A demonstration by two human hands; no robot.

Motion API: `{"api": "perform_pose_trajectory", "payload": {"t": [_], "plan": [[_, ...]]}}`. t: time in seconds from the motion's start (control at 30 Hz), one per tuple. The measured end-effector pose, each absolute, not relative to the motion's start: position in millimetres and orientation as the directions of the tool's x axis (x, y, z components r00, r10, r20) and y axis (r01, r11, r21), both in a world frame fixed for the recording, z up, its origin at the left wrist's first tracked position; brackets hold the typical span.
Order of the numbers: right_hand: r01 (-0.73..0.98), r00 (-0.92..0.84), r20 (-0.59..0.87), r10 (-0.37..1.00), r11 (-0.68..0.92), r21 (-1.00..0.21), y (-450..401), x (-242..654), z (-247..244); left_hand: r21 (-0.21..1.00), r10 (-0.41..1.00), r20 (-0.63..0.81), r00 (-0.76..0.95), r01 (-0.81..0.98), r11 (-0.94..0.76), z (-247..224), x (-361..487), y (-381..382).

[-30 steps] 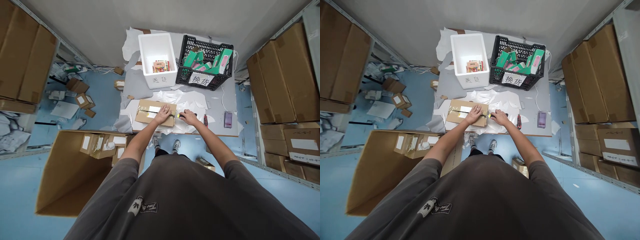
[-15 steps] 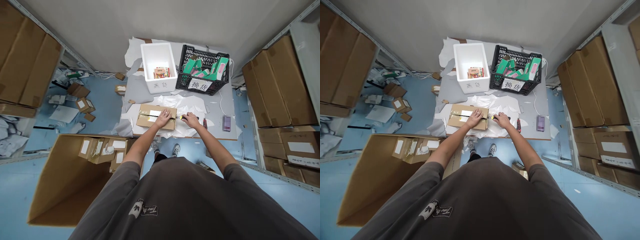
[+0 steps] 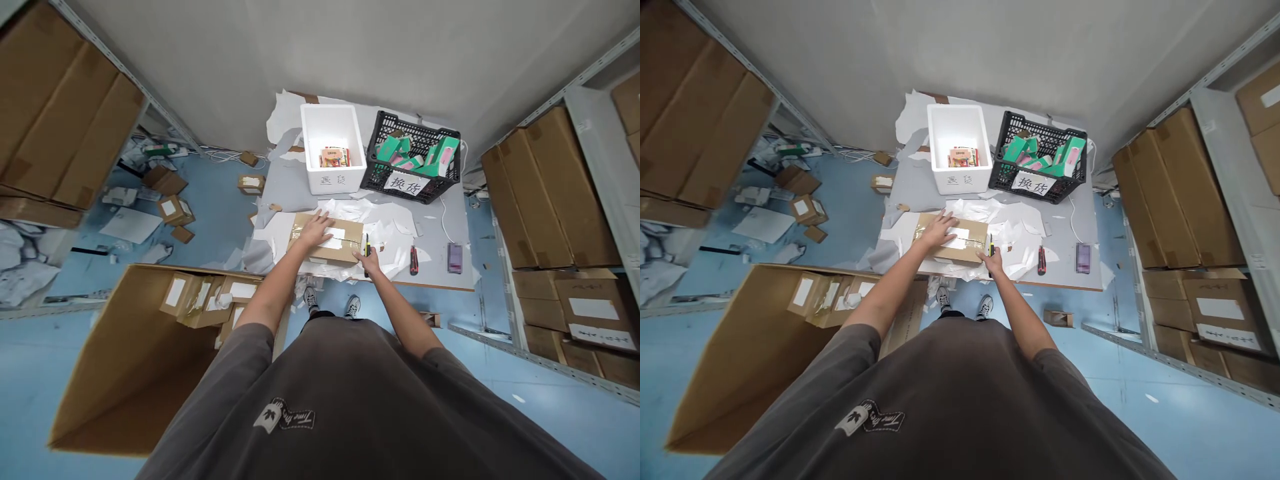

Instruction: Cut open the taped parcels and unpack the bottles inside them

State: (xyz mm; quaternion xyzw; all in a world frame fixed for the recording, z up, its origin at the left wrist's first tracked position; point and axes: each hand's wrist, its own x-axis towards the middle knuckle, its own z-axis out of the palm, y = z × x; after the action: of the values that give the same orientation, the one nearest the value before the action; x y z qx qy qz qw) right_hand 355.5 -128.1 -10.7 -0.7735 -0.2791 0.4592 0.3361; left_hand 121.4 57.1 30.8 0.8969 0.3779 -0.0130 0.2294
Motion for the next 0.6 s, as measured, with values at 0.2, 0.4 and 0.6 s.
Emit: {"api": "perform_pose_trajectory", "payload": {"t": [0.2, 0.4, 0.6], "plan": [[0.259, 0.592, -0.442, 0.674, -0.679, -0.687, -75, 361, -14, 0.251, 0.775, -0.356, 0.522, 0.852, -0.459, 38, 50, 68], [0.419, 0.559, -0.4, 0.726, -0.664, -0.62, 35, 345, -6, 0.191, 0.898, -0.347, 0.271, 0.958, -0.215, 40, 17, 28], [0.441, 0.443, -0.419, 0.793, -0.599, -0.668, 87, 330, 10, 0.184, 0.952, -0.304, 0.038, 0.983, 0.02, 35, 16, 7]]}}
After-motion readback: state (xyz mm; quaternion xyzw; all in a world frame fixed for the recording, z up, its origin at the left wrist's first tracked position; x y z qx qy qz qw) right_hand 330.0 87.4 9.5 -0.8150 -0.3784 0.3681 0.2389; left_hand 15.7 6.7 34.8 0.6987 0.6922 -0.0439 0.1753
